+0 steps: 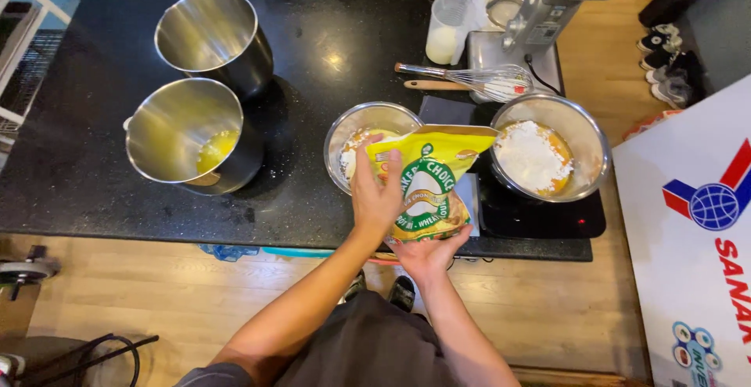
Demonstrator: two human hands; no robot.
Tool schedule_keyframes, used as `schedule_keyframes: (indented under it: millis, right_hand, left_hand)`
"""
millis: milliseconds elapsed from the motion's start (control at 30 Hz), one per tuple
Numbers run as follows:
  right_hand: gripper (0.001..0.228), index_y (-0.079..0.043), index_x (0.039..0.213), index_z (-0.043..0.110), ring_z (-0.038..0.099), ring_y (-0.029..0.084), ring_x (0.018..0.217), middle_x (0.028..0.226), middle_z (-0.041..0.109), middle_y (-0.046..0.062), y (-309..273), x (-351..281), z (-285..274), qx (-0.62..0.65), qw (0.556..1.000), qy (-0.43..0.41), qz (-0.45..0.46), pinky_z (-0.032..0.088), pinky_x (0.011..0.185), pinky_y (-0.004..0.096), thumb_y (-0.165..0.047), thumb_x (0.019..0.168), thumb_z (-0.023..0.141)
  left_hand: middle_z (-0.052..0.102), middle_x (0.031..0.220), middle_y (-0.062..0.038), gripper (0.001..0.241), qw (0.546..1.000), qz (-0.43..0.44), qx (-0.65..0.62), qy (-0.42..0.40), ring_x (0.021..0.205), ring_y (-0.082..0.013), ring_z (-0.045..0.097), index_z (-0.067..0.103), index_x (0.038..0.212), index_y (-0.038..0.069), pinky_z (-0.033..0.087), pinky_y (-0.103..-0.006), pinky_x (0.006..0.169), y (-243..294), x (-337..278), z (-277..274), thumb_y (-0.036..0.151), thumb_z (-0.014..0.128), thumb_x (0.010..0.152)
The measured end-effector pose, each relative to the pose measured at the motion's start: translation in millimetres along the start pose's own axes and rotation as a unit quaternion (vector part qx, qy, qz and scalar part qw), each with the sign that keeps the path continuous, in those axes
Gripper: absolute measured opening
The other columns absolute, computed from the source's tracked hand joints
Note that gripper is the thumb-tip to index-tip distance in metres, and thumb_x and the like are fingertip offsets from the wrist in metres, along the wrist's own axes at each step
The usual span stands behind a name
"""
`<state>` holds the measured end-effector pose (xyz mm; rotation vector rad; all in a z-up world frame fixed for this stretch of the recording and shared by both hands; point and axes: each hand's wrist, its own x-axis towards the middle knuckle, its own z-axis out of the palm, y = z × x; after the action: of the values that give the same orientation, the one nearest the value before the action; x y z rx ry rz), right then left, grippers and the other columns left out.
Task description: Pouring flour from multiple bags into stainless steel bowls containing eggs while using a digital scale for measurement.
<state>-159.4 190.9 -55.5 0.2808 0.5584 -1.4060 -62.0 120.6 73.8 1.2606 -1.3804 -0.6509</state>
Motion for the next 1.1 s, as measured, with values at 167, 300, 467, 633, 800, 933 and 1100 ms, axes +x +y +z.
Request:
schedule_keyframes:
  millis: [167, 300, 467, 633, 800, 933, 1100]
  right_hand:
    - [0.111, -0.031, 0.155, 0.041, 0.041, 0.03, 0.144, 0.16, 0.044, 0.003, -7.1, -1.3, 12.1, 0.003, 1.0, 0.005, -0.003, 0.028, 0.116, 0.058, -0.099, 0.07, 0.02]
    - [0.109, -0.03, 0.156, 0.04, 0.04, 0.028, 0.146, 0.162, 0.042, 0.0, -6.0, 9.0, 0.4, -0.036, 0.998, 0.0, -0.053, 0.029, 0.119, 0.054, -0.097, 0.073, 0.019]
    - [0.111, -0.029, 0.155, 0.041, 0.041, 0.029, 0.145, 0.16, 0.044, 0.001, -0.5, 6.9, -4.0, -0.023, 0.998, 0.006, -0.05, 0.031, 0.117, 0.054, -0.098, 0.072, 0.017]
    - [0.114, -0.03, 0.156, 0.04, 0.043, 0.027, 0.144, 0.159, 0.046, -0.001, 2.8, 14.5, -27.7, -0.043, 0.998, -0.003, -0.048, 0.036, 0.115, 0.05, -0.1, 0.068, 0.017]
    - [0.12, -0.028, 0.158, 0.038, 0.045, 0.025, 0.143, 0.158, 0.047, -0.001, 3.4, 24.2, -50.1, -0.085, 0.995, -0.041, -0.012, 0.039, 0.114, 0.045, -0.103, 0.066, 0.017]
    - [0.124, -0.027, 0.157, 0.037, 0.044, 0.025, 0.139, 0.156, 0.047, 0.001, 3.8, 32.9, -65.5, -0.127, 0.992, -0.015, 0.005, 0.039, 0.11, 0.048, -0.104, 0.063, 0.013]
    - [0.123, -0.027, 0.156, 0.035, 0.045, 0.027, 0.142, 0.158, 0.045, 0.001, 2.5, 27.2, -66.8, -0.162, 0.986, -0.007, 0.032, 0.042, 0.109, 0.053, -0.102, 0.061, 0.013]
  left_hand:
    - [0.07, 0.112, -0.02, 0.037, 0.996, -0.074, -0.038, -0.022, 0.093, -0.0267, 0.068, 0.055, 0.135, 0.006, 0.054, -0.0367, 0.083, 0.8, 2.3, -0.6, 0.03, 0.048, 0.108]
    - [0.069, 0.115, -0.013, 0.042, 0.994, -0.05, -0.087, -0.035, 0.085, -0.0135, 0.064, 0.057, 0.133, 0.005, 0.055, -0.0288, 0.075, -14.8, -1.4, 0.3, 0.03, 0.032, 0.113]
    - [0.07, 0.121, -0.012, 0.045, 0.989, -0.032, -0.127, -0.068, 0.089, -0.0143, 0.064, 0.058, 0.139, 0.002, 0.055, -0.029, 0.079, -22.9, -12.5, 1.3, 0.029, 0.032, 0.113]
    - [0.069, 0.127, -0.014, 0.045, 0.988, -0.028, -0.125, -0.085, 0.092, -0.0148, 0.065, 0.058, 0.14, 0.002, 0.056, -0.0294, 0.081, -23.3, -21.9, 1.3, 0.027, 0.033, 0.113]
    - [0.073, 0.117, -0.017, 0.043, 0.992, -0.008, -0.075, -0.1, 0.089, -0.0196, 0.07, 0.061, 0.137, 0.001, 0.057, -0.0321, 0.081, -22.6, -24.2, -2.0, 0.023, 0.035, 0.111]
    - [0.074, 0.113, -0.018, 0.039, 0.994, 0.014, -0.041, -0.101, 0.094, -0.023, 0.073, 0.064, 0.132, 0.001, 0.057, -0.0334, 0.086, -26.8, -26.9, -3.4, 0.021, 0.037, 0.113]
    - [0.074, 0.116, -0.02, 0.033, 0.991, 0.07, -0.032, -0.105, 0.104, -0.0301, 0.074, 0.065, 0.13, 0.001, 0.058, -0.0367, 0.091, -34.0, -31.4, -2.6, 0.015, 0.04, 0.113]
